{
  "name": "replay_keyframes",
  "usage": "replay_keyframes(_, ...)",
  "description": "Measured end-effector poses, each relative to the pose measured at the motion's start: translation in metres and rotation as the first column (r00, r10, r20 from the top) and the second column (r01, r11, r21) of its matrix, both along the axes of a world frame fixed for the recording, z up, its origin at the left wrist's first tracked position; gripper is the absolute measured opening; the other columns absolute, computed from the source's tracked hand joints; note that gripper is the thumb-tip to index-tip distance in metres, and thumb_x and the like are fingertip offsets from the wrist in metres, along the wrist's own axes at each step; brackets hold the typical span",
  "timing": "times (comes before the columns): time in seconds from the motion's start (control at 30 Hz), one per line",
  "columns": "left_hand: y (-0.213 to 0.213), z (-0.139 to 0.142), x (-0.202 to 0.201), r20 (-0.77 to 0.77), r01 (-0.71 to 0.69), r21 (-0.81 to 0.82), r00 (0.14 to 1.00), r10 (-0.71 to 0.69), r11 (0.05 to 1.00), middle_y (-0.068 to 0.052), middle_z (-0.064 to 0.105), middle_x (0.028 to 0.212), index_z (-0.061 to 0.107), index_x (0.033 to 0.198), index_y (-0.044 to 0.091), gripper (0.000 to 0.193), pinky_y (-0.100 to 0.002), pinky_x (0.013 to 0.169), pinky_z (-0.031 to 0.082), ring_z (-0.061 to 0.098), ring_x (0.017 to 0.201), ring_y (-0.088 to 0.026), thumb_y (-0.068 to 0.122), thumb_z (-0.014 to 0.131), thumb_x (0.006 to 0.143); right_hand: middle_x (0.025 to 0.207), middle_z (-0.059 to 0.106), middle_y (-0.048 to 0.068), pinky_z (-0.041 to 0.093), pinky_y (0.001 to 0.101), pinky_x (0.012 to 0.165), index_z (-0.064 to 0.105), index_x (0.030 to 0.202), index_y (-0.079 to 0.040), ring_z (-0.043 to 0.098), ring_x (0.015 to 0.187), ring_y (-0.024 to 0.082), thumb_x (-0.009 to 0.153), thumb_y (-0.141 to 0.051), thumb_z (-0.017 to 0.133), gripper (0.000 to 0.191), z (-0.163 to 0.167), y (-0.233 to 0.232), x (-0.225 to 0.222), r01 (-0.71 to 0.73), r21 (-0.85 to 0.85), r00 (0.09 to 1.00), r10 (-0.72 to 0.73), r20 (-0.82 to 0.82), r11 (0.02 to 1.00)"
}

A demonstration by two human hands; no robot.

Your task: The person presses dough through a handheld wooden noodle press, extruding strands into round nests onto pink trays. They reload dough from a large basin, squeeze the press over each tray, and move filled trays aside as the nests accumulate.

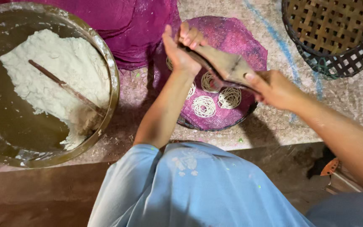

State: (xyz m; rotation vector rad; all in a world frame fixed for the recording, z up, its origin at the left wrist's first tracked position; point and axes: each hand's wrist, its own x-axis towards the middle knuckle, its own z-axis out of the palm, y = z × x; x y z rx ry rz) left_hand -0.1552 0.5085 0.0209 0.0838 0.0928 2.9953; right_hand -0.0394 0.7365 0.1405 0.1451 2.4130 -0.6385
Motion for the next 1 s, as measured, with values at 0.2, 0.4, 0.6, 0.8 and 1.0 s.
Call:
replay_keyframes(0.2, 0.006, 0.025, -0.016, -0.058, 0.149, 0.163, 0.988, -0.141, 0.975, 0.002, 0.045, 0.066, 0.048, 0.078, 0.015, 0.047, -0.037, 0.080, 0.044, 0.043, 0.064, -0.015, 0.053, 0.030, 0.100, 0.063, 0.059, 0.004, 0.046, 0.0308, 0.057, 0.066, 0.085, -0.003, 0.055, 0.058, 0.013, 0.108, -0.046, 0.049, 0.051, 0.002, 0.016, -0.016, -0.048, -0.132, 0.961, 0.009, -0.278, 0.990)
replay_keyframes(0.4, -0.013, 0.004, 0.012, 0.142, 0.355, -0.824, 0.884, -0.446, 0.441, -0.006, 0.060, 0.082, 0.062, 0.109, 0.010, 0.062, -0.033, 0.045, 0.032, 0.051, 0.060, -0.016, 0.062, 0.028, 0.105, 0.064, 0.057, 0.001, 0.042, 0.0301, 0.051, 0.063, 0.083, -0.004, 0.051, 0.055, 0.011, 0.107, -0.045, 0.048, 0.049, -0.013, 0.033, -0.009, -0.045, -0.344, 0.978, -0.030, -0.207, 0.938)
replay_keyframes(0.6, -0.001, -0.036, 0.030, 0.419, 0.613, -0.761, 0.714, -0.561, 0.211, -0.002, 0.081, 0.091, 0.038, 0.151, 0.021, 0.079, -0.025, 0.043, 0.020, 0.031, 0.050, -0.007, 0.072, 0.014, 0.096, 0.064, 0.054, 0.001, 0.041, 0.0290, 0.051, 0.060, 0.086, -0.005, 0.050, 0.055, 0.011, 0.109, -0.048, 0.047, 0.051, -0.035, 0.042, -0.003, 0.011, -0.427, 0.961, -0.127, -0.244, 0.904)
replay_keyframes(0.8, -0.019, -0.030, 0.054, -0.083, -0.383, -0.791, 0.839, -0.537, -0.476, -0.013, 0.065, 0.060, 0.011, 0.168, 0.009, 0.074, -0.038, 0.054, 0.044, 0.055, 0.049, -0.020, 0.047, 0.033, 0.108, 0.066, 0.057, 0.001, 0.042, 0.0278, 0.051, 0.061, 0.090, -0.005, 0.051, 0.055, 0.011, 0.107, -0.053, 0.047, 0.052, -0.047, 0.050, -0.004, 0.094, -0.452, 0.936, -0.234, -0.264, 0.887)
replay_keyframes(1.0, -0.050, 0.010, 0.053, -0.033, -0.492, -0.584, 0.809, -0.587, -0.646, -0.019, 0.067, 0.122, 0.039, 0.158, 0.014, 0.064, -0.048, 0.064, 0.056, 0.068, 0.067, -0.031, 0.021, 0.051, 0.095, 0.074, 0.058, 0.003, 0.044, 0.0284, 0.054, 0.061, 0.097, -0.004, 0.053, 0.061, 0.011, 0.107, -0.059, 0.046, 0.058, -0.044, 0.054, 0.002, 0.093, -0.563, 0.929, -0.274, -0.248, 0.821)
